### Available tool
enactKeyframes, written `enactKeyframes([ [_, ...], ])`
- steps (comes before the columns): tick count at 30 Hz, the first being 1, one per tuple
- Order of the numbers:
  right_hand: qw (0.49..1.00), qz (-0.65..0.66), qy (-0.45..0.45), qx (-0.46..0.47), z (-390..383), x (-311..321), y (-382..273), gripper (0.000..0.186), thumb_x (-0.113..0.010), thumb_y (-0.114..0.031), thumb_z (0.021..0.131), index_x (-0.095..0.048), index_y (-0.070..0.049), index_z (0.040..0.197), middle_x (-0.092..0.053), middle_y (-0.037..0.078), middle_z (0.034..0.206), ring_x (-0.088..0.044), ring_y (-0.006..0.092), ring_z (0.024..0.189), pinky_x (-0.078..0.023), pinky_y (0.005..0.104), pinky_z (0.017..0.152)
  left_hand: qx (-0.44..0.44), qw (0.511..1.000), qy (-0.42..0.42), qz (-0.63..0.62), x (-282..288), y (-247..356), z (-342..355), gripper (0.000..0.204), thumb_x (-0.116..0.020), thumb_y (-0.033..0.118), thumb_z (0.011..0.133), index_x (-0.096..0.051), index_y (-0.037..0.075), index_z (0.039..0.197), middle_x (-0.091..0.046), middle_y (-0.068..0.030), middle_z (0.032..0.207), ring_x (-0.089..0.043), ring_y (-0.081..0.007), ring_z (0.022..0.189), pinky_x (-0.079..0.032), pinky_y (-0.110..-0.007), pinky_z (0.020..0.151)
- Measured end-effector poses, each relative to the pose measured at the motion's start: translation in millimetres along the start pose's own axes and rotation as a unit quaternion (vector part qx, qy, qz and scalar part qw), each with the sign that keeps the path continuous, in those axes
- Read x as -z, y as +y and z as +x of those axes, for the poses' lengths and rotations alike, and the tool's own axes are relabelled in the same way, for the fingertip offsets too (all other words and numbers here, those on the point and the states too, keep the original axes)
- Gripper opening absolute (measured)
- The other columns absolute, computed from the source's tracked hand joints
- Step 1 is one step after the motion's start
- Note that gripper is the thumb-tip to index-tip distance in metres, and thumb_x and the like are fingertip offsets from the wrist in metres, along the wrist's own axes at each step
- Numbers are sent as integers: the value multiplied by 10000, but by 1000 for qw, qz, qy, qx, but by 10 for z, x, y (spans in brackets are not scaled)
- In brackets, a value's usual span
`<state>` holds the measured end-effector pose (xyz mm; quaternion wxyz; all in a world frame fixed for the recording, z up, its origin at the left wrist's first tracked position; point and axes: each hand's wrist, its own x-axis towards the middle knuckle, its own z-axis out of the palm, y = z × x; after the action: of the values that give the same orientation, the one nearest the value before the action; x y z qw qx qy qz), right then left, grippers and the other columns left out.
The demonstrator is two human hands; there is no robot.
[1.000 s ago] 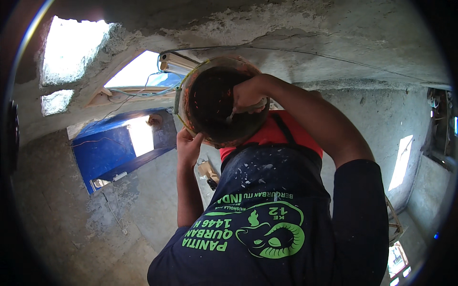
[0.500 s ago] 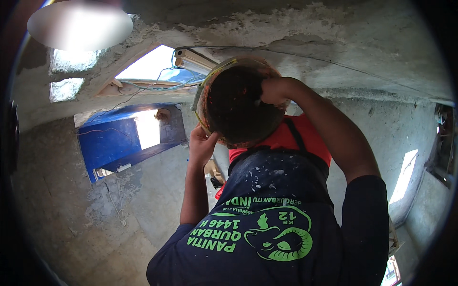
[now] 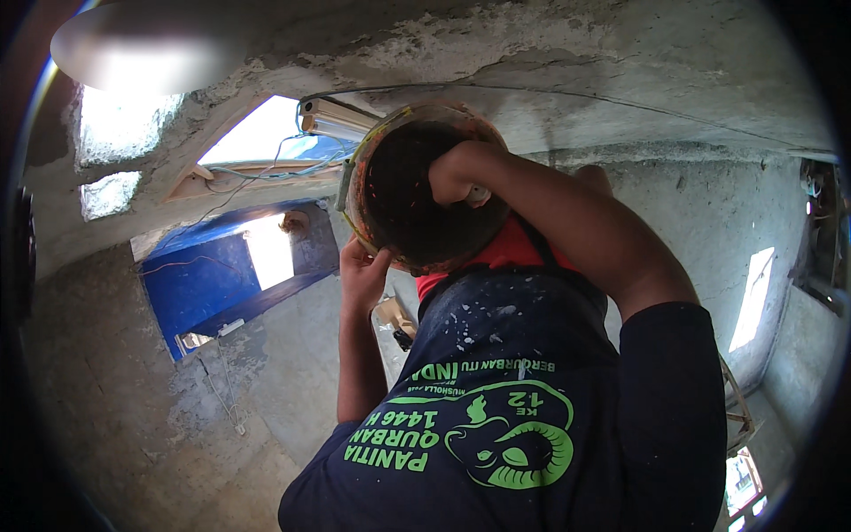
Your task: The recorder is applying plaster or mortar to a concrete ceiling using a trowel while holding a bucket.
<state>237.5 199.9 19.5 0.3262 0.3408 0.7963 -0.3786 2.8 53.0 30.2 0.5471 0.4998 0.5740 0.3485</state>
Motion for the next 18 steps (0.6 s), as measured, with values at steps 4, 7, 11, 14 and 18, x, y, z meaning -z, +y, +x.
enactKeyframes([
  [4,984,157,-27,85,69,-30,36,325,-537,-228,973,-712,26,1077,-726,175,988,-713,286,820,-577,425,726,20,1000,-10,16,58,-19,-6,252,-652,-80,894,-687,-50,1142,-705,-44,1093,-695,-137,994,-551,-277,895],
  [7,911,406,-69,24,-34,-13,53,266,-541,-212,1008,-683,13,995,-678,137,825,-666,222,639,-566,358,572,15,1000,-4,-15,28,21,-11,159,-655,-41,880,-718,-94,1016,-633,-82,1216,-689,-165,1011,-579,-286,799],
  [11,818,561,-108,64,-60,-172,201,278,-529,-277,1060,-637,-21,1064,-628,86,797,-592,134,570,-506,298,487,15,1000,-11,18,91,-99,-63,223,-666,-71,901,-687,-34,1119,-716,-44,1059,-694,-120,969,-551,-264,848],
  [14,745,658,-97,56,-251,-374,212,329,-536,-350,1071,-595,-30,1122,-594,60,808,-531,100,533,-459,251,453,12,1000,8,28,103,-92,-120,213,-674,-68,901,-685,-34,1111,-720,-48,1055,-694,-116,950,-550,-262,832],
  [18,619,764,-134,121,-340,-916,362,379,-546,-384,1066,-541,-57,1256,-577,54,845,-503,72,537,-412,210,421,15,999,23,35,47,-39,-125,189,-683,-56,899,-694,-38,1087,-730,-54,1028,-700,-122,930,-553,-276,832],
])
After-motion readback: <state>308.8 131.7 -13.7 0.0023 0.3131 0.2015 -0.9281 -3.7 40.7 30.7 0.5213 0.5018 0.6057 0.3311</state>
